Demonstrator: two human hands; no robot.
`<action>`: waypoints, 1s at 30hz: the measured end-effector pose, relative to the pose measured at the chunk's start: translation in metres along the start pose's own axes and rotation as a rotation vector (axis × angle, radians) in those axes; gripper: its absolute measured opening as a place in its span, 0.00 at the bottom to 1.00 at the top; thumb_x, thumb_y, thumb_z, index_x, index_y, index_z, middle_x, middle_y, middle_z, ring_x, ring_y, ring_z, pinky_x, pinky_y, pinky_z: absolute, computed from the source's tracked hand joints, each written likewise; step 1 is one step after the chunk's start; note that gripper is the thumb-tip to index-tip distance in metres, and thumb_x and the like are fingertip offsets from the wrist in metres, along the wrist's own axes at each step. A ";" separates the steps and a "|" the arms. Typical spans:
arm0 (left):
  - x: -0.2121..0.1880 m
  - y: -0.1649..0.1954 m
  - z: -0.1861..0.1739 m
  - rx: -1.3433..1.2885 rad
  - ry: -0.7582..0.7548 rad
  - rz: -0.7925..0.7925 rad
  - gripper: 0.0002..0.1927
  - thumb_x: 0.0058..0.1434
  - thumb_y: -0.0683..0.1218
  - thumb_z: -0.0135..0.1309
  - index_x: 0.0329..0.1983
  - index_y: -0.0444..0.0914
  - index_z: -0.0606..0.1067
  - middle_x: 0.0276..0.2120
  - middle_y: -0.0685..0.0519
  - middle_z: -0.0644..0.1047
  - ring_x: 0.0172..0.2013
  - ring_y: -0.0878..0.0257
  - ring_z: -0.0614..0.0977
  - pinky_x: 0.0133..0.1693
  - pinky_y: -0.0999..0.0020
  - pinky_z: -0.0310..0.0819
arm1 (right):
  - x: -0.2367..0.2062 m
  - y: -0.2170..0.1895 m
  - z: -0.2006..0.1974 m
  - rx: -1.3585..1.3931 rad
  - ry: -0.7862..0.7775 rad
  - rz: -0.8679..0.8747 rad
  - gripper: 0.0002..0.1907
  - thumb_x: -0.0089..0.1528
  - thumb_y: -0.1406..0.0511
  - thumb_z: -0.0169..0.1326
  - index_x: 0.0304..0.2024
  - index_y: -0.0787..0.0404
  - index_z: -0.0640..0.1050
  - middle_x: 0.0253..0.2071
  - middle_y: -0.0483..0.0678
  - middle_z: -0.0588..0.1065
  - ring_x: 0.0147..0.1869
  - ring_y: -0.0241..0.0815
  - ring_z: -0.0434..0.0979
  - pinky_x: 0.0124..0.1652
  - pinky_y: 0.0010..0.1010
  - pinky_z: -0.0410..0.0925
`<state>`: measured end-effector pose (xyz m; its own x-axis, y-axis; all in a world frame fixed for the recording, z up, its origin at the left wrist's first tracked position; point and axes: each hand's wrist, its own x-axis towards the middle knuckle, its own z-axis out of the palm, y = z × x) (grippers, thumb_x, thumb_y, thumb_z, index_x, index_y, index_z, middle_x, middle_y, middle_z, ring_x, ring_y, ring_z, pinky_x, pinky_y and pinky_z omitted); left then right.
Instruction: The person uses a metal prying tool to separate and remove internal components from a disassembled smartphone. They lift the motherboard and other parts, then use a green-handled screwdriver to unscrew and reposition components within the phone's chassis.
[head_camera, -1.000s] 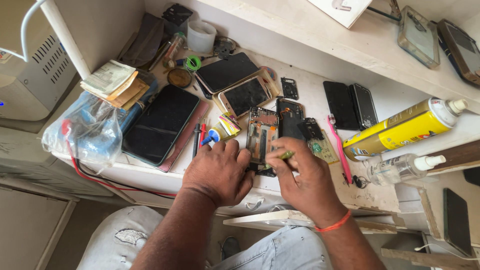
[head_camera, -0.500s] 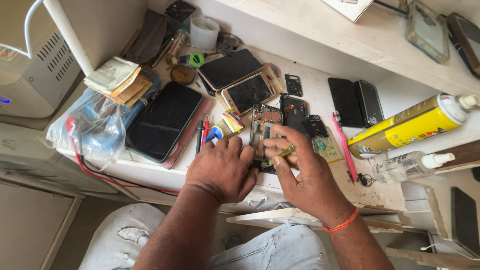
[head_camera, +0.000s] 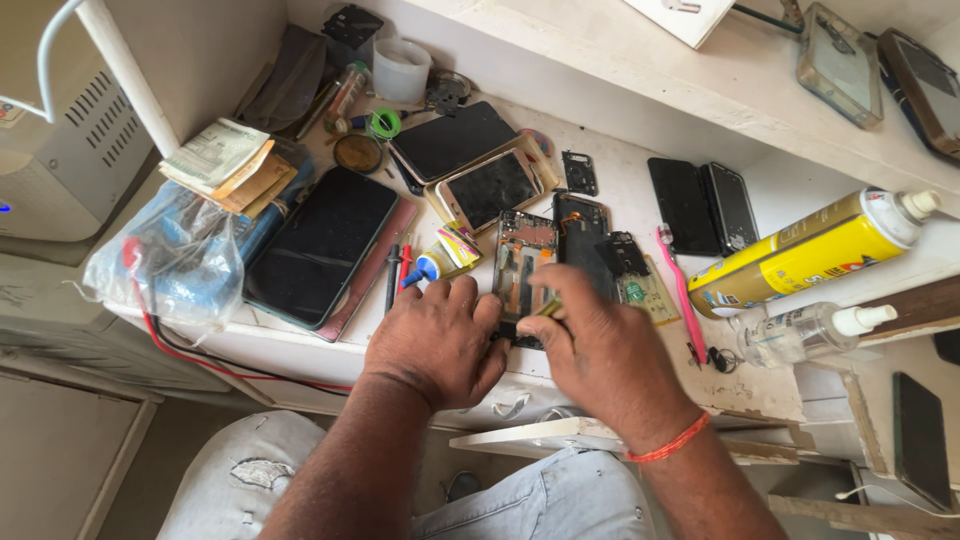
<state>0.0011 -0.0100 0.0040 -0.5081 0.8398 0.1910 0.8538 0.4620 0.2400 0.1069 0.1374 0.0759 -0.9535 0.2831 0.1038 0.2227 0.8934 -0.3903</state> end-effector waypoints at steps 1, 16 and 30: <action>0.000 0.000 0.000 0.003 -0.008 -0.004 0.20 0.59 0.61 0.50 0.41 0.42 0.71 0.39 0.48 0.73 0.41 0.50 0.79 0.40 0.49 0.73 | 0.002 0.001 -0.002 -0.061 -0.036 0.077 0.26 0.61 0.59 0.62 0.59 0.51 0.69 0.36 0.50 0.84 0.44 0.53 0.86 0.38 0.41 0.75; 0.000 0.001 0.000 0.001 -0.007 0.000 0.20 0.59 0.62 0.50 0.40 0.41 0.72 0.38 0.47 0.73 0.40 0.50 0.79 0.40 0.49 0.72 | 0.003 0.002 -0.001 0.262 0.060 -0.138 0.22 0.62 0.64 0.57 0.55 0.56 0.64 0.41 0.54 0.79 0.42 0.55 0.85 0.36 0.42 0.75; 0.000 0.001 0.002 -0.006 0.019 0.007 0.20 0.59 0.61 0.50 0.40 0.41 0.72 0.37 0.47 0.73 0.40 0.50 0.79 0.39 0.49 0.73 | -0.002 -0.001 0.003 0.220 0.158 -0.136 0.15 0.62 0.67 0.60 0.46 0.57 0.69 0.32 0.49 0.81 0.36 0.50 0.86 0.32 0.37 0.75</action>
<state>0.0017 -0.0088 0.0023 -0.5040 0.8376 0.2106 0.8568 0.4543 0.2438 0.1083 0.1348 0.0737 -0.9243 0.2318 0.3031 0.0288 0.8345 -0.5502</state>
